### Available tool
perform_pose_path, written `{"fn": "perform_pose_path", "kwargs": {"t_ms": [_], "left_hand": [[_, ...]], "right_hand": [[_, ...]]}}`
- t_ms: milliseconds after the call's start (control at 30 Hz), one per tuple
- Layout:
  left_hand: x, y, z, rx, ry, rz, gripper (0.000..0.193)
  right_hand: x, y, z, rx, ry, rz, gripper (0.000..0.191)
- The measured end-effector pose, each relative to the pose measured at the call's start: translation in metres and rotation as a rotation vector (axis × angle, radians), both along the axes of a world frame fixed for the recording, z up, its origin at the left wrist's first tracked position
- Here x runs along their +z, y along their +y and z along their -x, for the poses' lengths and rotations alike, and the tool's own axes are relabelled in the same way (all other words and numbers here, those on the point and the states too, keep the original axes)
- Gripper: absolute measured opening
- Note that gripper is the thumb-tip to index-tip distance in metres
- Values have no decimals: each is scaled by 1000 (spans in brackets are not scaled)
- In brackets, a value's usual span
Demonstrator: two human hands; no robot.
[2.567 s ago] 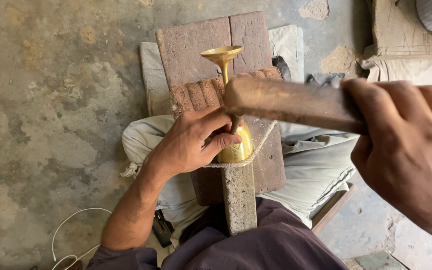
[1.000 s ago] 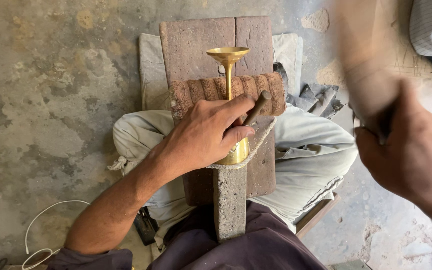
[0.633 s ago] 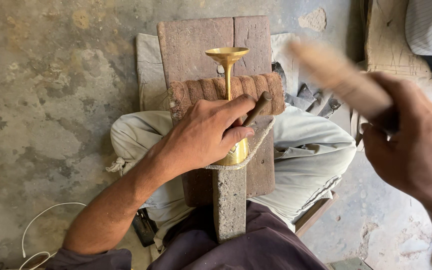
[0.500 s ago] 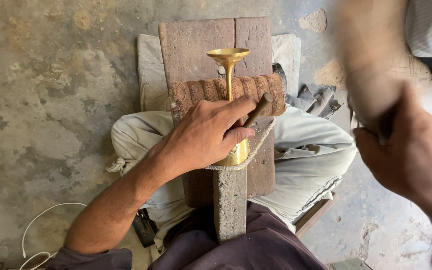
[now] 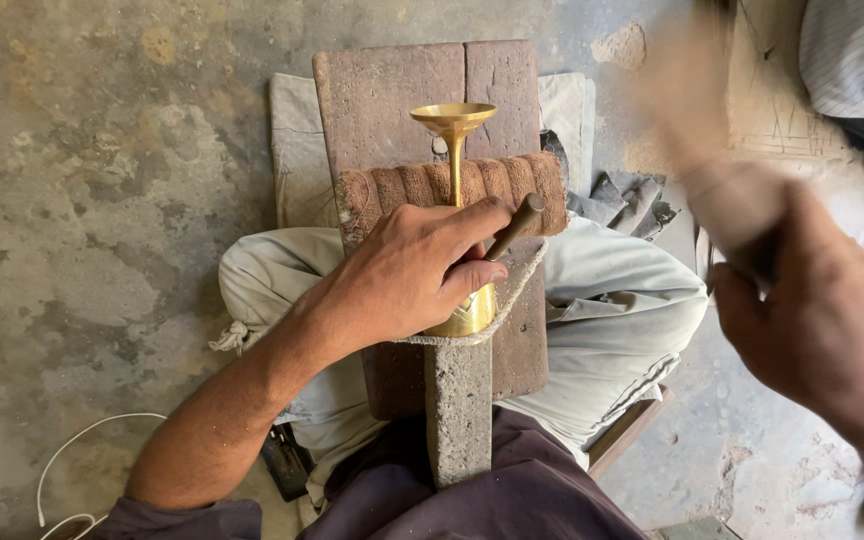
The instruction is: The person sits on the floor and hammers a brass candlestick-shaped object resting on a stone block, holding a metal punch against the brass with one hand and striking it with a wooden mallet in the other. They reposition the punch and rotate the object between strikes, working around its surface.
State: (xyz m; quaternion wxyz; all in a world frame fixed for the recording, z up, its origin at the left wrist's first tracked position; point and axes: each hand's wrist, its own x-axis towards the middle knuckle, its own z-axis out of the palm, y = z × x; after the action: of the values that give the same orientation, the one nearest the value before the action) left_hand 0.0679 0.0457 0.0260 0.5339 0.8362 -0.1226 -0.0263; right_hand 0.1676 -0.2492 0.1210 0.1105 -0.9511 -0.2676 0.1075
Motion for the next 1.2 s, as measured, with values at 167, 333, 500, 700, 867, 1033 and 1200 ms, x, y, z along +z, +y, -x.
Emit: {"fn": "perform_pose_path", "kwargs": {"t_ms": [167, 333, 500, 700, 867, 1033, 1200], "left_hand": [[-1, 1, -1, -13, 22, 2, 30], [-1, 3, 0, -19, -35, 10, 30], [-1, 5, -1, -39, 37, 10, 29], [0, 6, -2, -52, -4, 19, 31], [0, 7, -3, -70, 39, 5, 31], [-1, 8, -3, -76, -13, 9, 33], [-4, 8, -2, -83, -25, 14, 30]], "right_hand": [[-2, -1, 2, -30, 159, -320, 61], [-2, -1, 8, 14, -84, 176, 62], [4, 5, 13, -145, -9, 167, 60], [7, 5, 20, -96, -15, 8, 55], [4, -2, 22, -221, 141, -172, 58], [5, -1, 28, -121, -98, 195, 64], [13, 6, 31, 109, -291, 333, 58]]}}
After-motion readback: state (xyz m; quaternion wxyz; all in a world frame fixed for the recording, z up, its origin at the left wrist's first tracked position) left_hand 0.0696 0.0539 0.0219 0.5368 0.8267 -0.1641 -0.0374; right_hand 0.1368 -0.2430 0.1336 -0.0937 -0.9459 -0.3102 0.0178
